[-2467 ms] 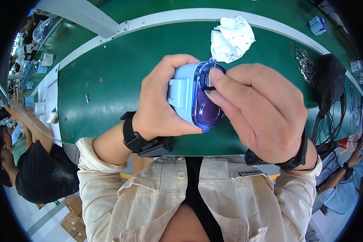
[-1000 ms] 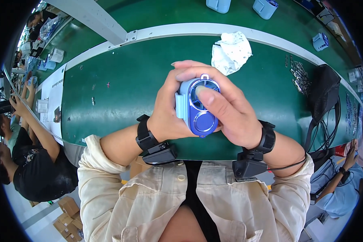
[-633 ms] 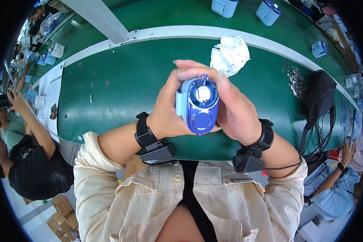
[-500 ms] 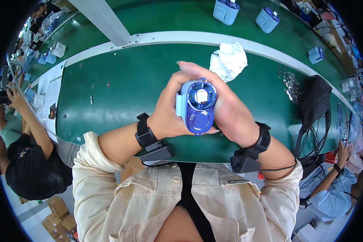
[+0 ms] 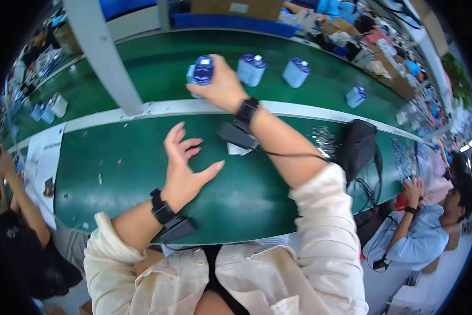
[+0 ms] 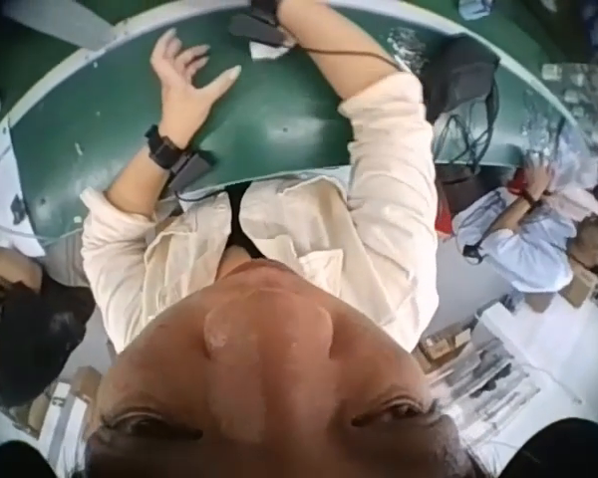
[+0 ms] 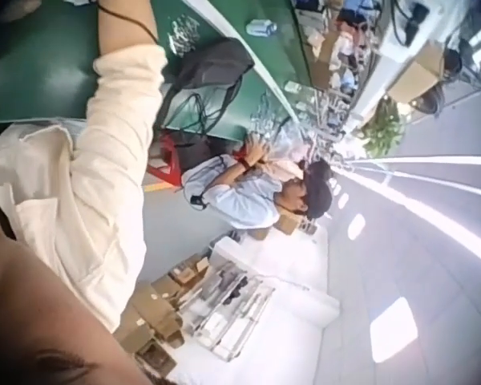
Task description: The person picks up a blue and white device from the conveyor belt, peels off a small white sticker by hand, and places the device back on the belt, repeating this for several more devices.
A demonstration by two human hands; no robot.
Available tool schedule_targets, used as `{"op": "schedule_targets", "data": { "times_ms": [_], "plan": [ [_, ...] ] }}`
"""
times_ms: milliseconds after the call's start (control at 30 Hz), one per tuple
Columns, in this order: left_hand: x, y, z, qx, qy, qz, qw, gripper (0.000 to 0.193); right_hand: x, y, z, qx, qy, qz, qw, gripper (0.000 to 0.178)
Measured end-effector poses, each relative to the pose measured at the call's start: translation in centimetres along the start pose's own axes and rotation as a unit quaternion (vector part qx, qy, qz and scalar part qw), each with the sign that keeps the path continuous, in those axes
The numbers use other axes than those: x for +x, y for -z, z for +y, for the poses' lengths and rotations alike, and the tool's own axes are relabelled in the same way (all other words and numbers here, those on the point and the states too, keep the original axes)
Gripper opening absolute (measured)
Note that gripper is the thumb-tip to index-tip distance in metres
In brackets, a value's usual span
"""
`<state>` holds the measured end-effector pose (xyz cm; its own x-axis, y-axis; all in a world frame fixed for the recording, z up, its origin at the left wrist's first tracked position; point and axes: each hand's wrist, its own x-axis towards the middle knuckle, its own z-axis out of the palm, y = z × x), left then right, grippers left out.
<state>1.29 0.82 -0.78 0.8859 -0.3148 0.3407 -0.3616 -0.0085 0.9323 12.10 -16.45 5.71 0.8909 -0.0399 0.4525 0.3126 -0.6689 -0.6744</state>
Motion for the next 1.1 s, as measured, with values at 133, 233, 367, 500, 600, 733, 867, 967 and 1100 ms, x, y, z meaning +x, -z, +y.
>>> {"op": "schedule_targets", "data": {
  "times_ms": [133,233,367,500,600,733,867,967,1100],
  "plan": [
    [0.0,0.1,-0.4,0.011,0.003,-0.008,1.0,0.1,2.5,-2.3,5.0,-0.011,-0.052,-0.019,0.998,0.091],
    [-0.3,0.4,-0.5,0.005,0.003,-0.011,1.0,0.098,2.7,-2.3,5.5,-0.013,-0.052,-0.068,0.996,0.093],
    [-0.5,0.7,-0.8,0.017,-0.019,-0.008,1.0,0.094,2.6,4.7,5.4,-0.195,0.24,0.153,0.939,0.09],
    [-0.2,0.3,-0.1,0.014,-0.02,-0.017,1.0,0.091,2.4,12.7,11.9,-0.397,-0.108,0.334,0.848,0.083],
    [-0.3,0.3,-0.6,-0.002,-0.008,-0.028,1.0,0.09,1.7,15.3,16.2,-0.4,-0.247,0.27,0.84,0.081],
    [-0.7,0.6,-0.3,-0.062,0.019,-0.04,0.997,0.09,-0.5,17.8,15.2,-0.246,-0.283,0.148,0.915,0.08],
    [-0.6,1.5,0.4,-0.196,0.061,-0.097,0.974,0.095,-3.5,18.3,5.5,0.184,-0.095,-0.114,0.972,0.077],
    [-0.3,1.3,1.1,-0.312,0.078,-0.172,0.931,0.101,-6.7,14.2,-1.8,0.284,0.042,-0.369,0.884,0.089],
    [0.5,2.0,2.2,-0.177,-0.061,-0.324,0.927,0.104,-10.8,8.8,-6.8,0.21,0.159,-0.452,0.852,0.091]
  ]
}}
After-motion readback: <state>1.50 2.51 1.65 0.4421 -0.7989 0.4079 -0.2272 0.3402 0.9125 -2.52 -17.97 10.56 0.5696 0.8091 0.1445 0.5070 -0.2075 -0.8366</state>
